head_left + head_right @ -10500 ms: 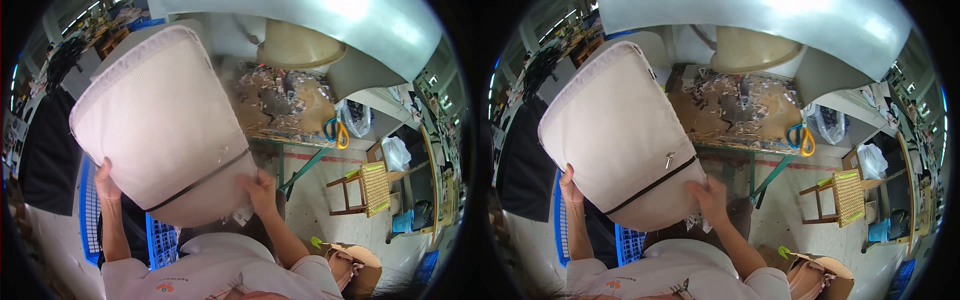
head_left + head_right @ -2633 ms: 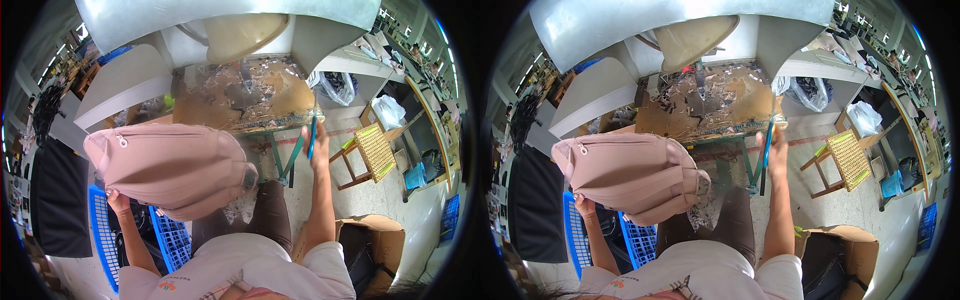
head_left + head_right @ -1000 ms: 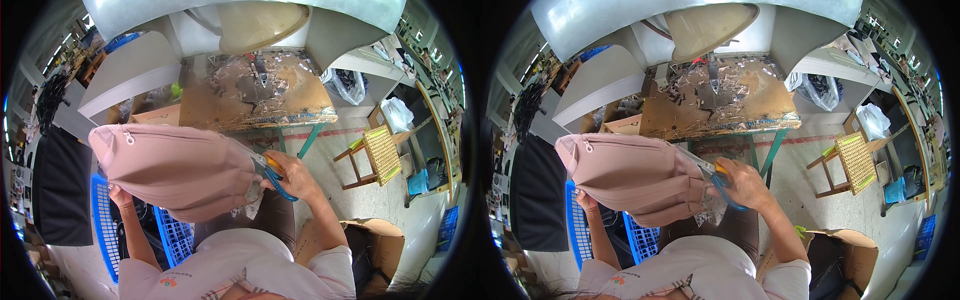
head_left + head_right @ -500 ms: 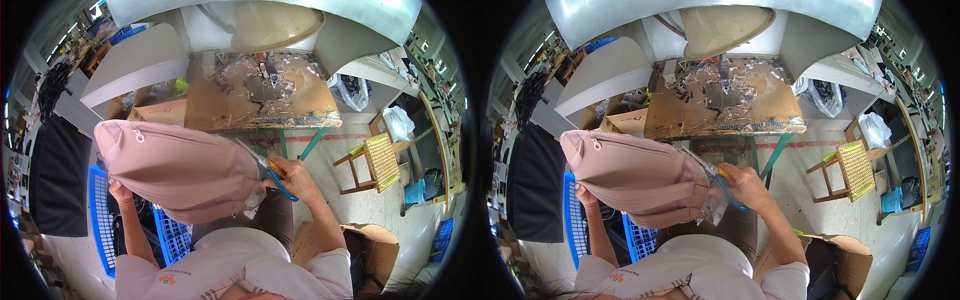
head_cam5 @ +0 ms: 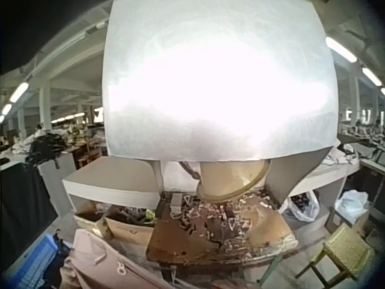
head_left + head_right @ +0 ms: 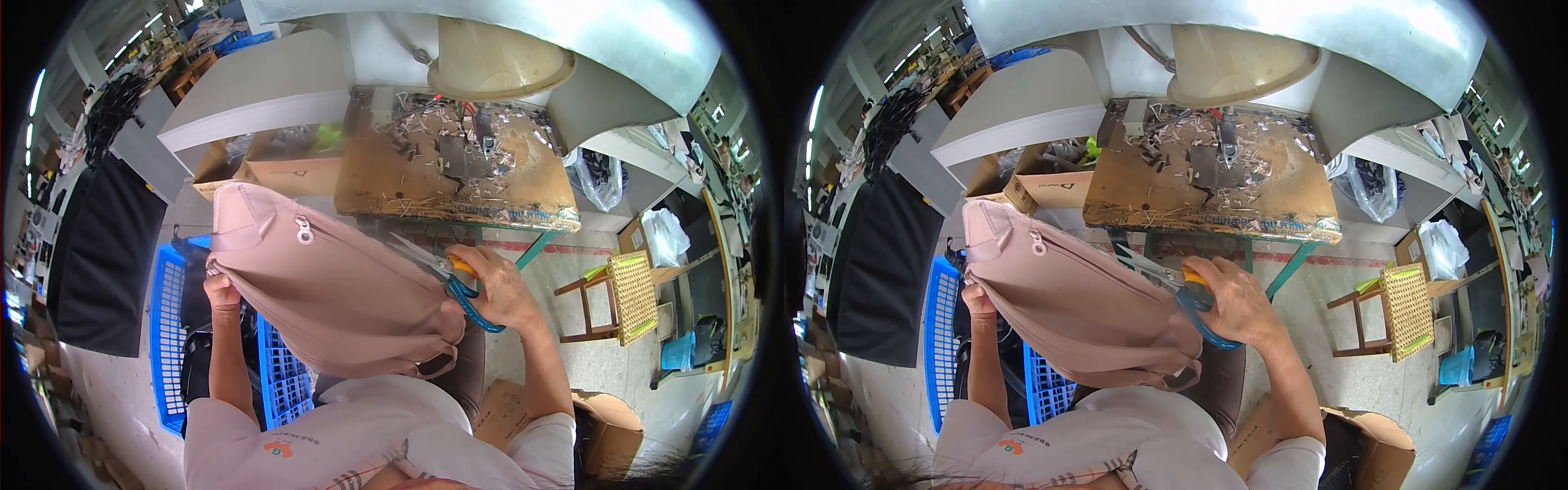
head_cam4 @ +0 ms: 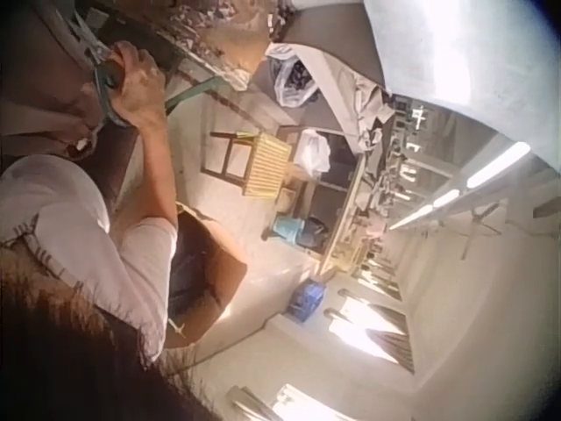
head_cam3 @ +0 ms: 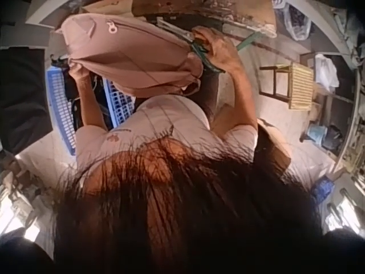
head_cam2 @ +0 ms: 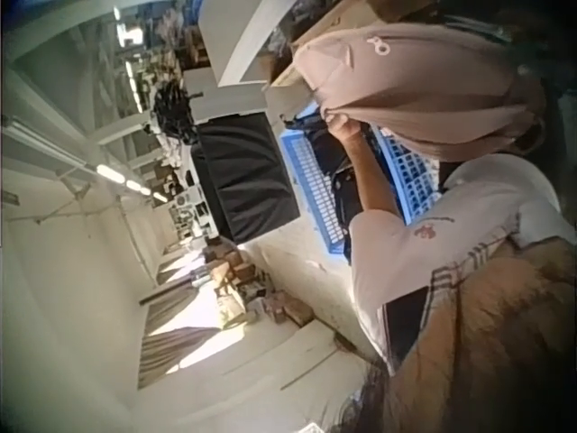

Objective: Inspecting and trimming loose threads from manufactured backpacks at an industrial workstation.

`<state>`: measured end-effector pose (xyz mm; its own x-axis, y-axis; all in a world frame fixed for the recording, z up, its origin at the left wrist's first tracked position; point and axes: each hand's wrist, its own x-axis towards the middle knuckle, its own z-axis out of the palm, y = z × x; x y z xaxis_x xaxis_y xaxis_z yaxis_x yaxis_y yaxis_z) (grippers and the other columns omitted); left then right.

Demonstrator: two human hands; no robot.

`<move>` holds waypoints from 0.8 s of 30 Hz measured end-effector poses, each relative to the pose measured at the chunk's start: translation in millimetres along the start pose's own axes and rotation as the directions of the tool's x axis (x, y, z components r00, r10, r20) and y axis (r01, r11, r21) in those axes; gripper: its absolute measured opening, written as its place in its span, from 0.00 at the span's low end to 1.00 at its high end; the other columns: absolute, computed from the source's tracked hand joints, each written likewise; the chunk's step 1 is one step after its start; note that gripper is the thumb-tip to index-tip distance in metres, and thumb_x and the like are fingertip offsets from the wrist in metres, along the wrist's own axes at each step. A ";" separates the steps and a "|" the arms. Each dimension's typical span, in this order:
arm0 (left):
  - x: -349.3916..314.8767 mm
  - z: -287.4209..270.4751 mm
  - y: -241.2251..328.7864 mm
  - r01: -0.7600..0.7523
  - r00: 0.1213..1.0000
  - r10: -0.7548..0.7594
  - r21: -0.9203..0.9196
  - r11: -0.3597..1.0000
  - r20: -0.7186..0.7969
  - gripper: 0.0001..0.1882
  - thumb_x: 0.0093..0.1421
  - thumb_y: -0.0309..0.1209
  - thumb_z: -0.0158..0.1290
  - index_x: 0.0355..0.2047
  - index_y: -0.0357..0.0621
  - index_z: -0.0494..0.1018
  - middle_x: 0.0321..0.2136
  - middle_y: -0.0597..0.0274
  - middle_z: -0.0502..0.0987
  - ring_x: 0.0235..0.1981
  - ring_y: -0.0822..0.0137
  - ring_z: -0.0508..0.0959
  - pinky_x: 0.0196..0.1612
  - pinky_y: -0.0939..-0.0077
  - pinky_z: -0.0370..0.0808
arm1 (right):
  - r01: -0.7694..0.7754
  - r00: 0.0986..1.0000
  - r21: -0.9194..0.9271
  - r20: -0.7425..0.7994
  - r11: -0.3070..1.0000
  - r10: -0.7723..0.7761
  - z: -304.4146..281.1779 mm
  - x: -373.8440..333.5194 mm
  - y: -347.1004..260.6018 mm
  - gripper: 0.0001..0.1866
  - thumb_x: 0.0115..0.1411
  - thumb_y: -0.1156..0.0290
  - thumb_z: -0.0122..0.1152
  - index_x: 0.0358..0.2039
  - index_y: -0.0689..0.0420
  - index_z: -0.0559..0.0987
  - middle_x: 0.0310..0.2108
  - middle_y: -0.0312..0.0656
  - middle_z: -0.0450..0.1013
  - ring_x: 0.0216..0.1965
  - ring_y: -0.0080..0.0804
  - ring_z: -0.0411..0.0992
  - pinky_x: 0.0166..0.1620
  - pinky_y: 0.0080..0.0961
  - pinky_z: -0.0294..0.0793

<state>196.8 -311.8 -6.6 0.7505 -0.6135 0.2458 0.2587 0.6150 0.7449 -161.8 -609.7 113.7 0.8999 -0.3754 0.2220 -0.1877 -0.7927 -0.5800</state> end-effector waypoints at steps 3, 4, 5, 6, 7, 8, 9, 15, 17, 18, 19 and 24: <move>-0.4 8.8 -2.7 0.011 1.000 -0.010 -0.043 0.999 0.015 0.30 0.27 0.22 0.58 0.38 0.41 0.69 0.36 0.58 0.73 0.40 0.59 0.71 0.48 0.68 0.64 | 0.044 0.999 -0.048 0.001 0.998 -0.044 0.7 4.9 -5.3 0.34 0.33 0.59 0.70 0.42 0.58 0.68 0.33 0.49 0.69 0.33 0.47 0.69 0.35 0.34 0.69; 0.0 11.7 -4.5 0.011 1.000 -0.010 -0.044 0.999 0.013 0.30 0.27 0.22 0.58 0.38 0.41 0.69 0.36 0.58 0.73 0.40 0.59 0.71 0.48 0.68 0.64 | 0.053 0.999 -0.051 0.002 0.997 -0.053 1.5 7.0 -5.5 0.34 0.33 0.59 0.70 0.42 0.57 0.68 0.33 0.49 0.69 0.33 0.46 0.69 0.34 0.34 0.69; 0.5 14.8 -6.4 0.003 1.000 -0.002 -0.050 0.999 0.014 0.30 0.27 0.22 0.58 0.38 0.41 0.69 0.36 0.58 0.73 0.40 0.59 0.71 0.47 0.68 0.65 | 0.054 0.999 -0.051 0.004 0.997 -0.054 1.6 8.4 -6.0 0.34 0.33 0.59 0.70 0.42 0.57 0.68 0.33 0.49 0.69 0.33 0.46 0.69 0.34 0.34 0.69; 0.4 16.7 -7.9 -0.004 1.000 0.005 -0.056 0.998 0.015 0.29 0.27 0.22 0.59 0.38 0.41 0.69 0.35 0.58 0.73 0.39 0.59 0.72 0.47 0.68 0.65 | 0.065 0.998 -0.035 -0.003 0.997 -0.065 1.9 9.2 -7.3 0.34 0.33 0.59 0.70 0.42 0.58 0.68 0.33 0.48 0.69 0.32 0.45 0.69 0.33 0.33 0.69; 0.8 18.2 -8.9 -0.004 1.000 0.005 -0.056 0.998 0.014 0.29 0.27 0.22 0.59 0.38 0.41 0.69 0.35 0.58 0.73 0.39 0.59 0.72 0.47 0.68 0.65 | 0.077 0.997 -0.020 -0.010 0.997 -0.077 2.1 9.9 -8.0 0.33 0.34 0.60 0.70 0.42 0.58 0.68 0.34 0.48 0.69 0.32 0.44 0.70 0.32 0.32 0.70; 1.5 19.4 -9.6 0.004 1.000 -0.002 -0.058 0.998 0.029 0.29 0.27 0.22 0.59 0.37 0.41 0.69 0.35 0.58 0.73 0.38 0.59 0.72 0.46 0.68 0.66 | 0.078 0.997 -0.020 -0.009 0.997 -0.078 2.2 10.7 -8.4 0.33 0.34 0.60 0.70 0.42 0.58 0.68 0.34 0.48 0.69 0.32 0.44 0.70 0.32 0.32 0.70; 0.9 20.7 -10.0 0.012 0.999 -0.009 -0.061 0.998 0.043 0.28 0.28 0.22 0.59 0.37 0.41 0.70 0.34 0.58 0.74 0.38 0.59 0.72 0.46 0.68 0.66 | 0.083 0.996 -0.003 -0.010 0.997 -0.083 2.5 10.9 -9.1 0.29 0.37 0.62 0.67 0.41 0.58 0.69 0.31 0.48 0.69 0.31 0.45 0.69 0.33 0.34 0.69; -5.9 29.5 -13.7 0.007 1.000 -0.009 -0.076 0.997 -0.018 0.27 0.28 0.21 0.57 0.36 0.42 0.70 0.33 0.58 0.74 0.36 0.59 0.73 0.44 0.69 0.67 | 0.079 0.997 0.074 -0.020 0.994 -0.078 8.9 9.0 -10.6 0.22 0.40 0.67 0.65 0.37 0.61 0.71 0.27 0.50 0.71 0.27 0.48 0.70 0.30 0.35 0.69; -4.6 13.7 -19.3 0.003 1.000 -0.002 -0.086 0.996 0.009 0.28 0.27 0.20 0.57 0.36 0.44 0.70 0.33 0.59 0.74 0.37 0.59 0.72 0.44 0.68 0.67 | 0.090 0.995 0.059 -0.051 0.994 -0.087 12.6 6.6 -8.4 0.22 0.39 0.70 0.66 0.36 0.63 0.71 0.24 0.48 0.71 0.24 0.43 0.70 0.27 0.31 0.68; -3.6 13.9 -22.0 0.014 1.000 -0.013 -0.091 0.996 0.014 0.28 0.27 0.21 0.57 0.36 0.44 0.70 0.33 0.60 0.74 0.37 0.59 0.72 0.45 0.67 0.67 | 0.100 0.994 0.057 -0.050 0.993 -0.097 13.3 5.8 -5.6 0.22 0.39 0.70 0.66 0.36 0.63 0.71 0.24 0.48 0.71 0.24 0.43 0.70 0.27 0.31 0.68; -4.5 15.0 -24.7 -0.002 1.000 0.002 -0.096 0.995 0.003 0.28 0.26 0.21 0.57 0.36 0.45 0.70 0.34 0.60 0.74 0.38 0.59 0.72 0.45 0.67 0.67 | 0.026 0.994 0.123 -0.110 0.992 -0.012 12.7 5.6 -3.2 0.23 0.39 0.69 0.67 0.36 0.63 0.71 0.23 0.47 0.71 0.23 0.38 0.70 0.27 0.29 0.68; 3.9 27.1 -9.7 -0.026 0.998 0.025 -0.017 1.000 -0.055 0.29 0.26 0.22 0.56 0.36 0.44 0.70 0.35 0.58 0.73 0.40 0.57 0.71 0.47 0.65 0.66 | -0.460 0.802 0.193 -0.329 0.867 0.499 -27.1 25.0 31.3 0.23 0.38 0.68 0.67 0.36 0.62 0.72 0.25 0.46 0.72 0.23 0.33 0.70 0.30 0.25 0.69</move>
<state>180.7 -333.5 4.0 0.7890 -0.5699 0.2296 0.2496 0.6388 0.7277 -155.8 -656.9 122.3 0.4984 -0.8544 0.1469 -0.5003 -0.4218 -0.7562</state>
